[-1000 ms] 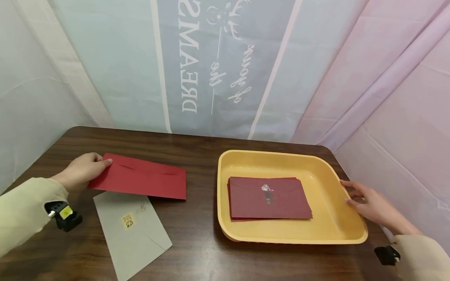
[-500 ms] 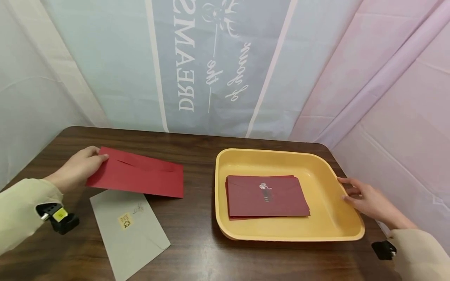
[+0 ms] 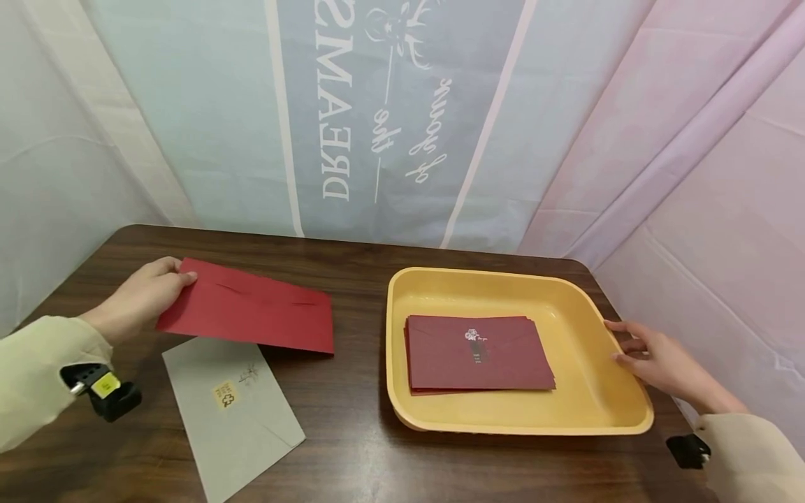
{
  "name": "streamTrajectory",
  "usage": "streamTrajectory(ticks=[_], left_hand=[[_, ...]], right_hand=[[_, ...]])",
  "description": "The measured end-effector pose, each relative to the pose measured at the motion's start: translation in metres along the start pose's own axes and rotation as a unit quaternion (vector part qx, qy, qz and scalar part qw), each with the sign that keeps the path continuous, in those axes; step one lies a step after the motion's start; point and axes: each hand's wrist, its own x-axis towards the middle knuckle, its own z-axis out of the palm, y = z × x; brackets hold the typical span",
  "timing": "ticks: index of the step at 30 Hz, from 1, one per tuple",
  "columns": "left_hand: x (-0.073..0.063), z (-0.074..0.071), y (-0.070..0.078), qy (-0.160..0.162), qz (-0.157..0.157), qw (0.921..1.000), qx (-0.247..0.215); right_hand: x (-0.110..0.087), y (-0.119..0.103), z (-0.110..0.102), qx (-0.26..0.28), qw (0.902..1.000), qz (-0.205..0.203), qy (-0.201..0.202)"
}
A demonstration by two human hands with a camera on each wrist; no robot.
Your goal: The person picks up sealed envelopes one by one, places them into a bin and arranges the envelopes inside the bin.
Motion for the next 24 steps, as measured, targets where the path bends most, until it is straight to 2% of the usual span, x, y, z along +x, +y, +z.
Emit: streamTrajectory(ticks=[10, 17, 24], left_hand=[[-0.006, 0.002, 0.012, 0.008, 0.025, 0.9991, -0.034], [-0.007, 0.003, 0.022, 0.021, 0.037, 0.9986, -0.031], [-0.008, 0.002, 0.033, 0.019, 0.055, 0.9969, -0.054]], right_hand=[[-0.001, 0.003, 0.002, 0.008, 0.9998, -0.013, 0.008], [-0.001, 0.003, 0.002, 0.004, 0.9999, -0.012, 0.010], [0.000, 0.004, 0.002, 0.004, 0.9998, -0.015, 0.013]])
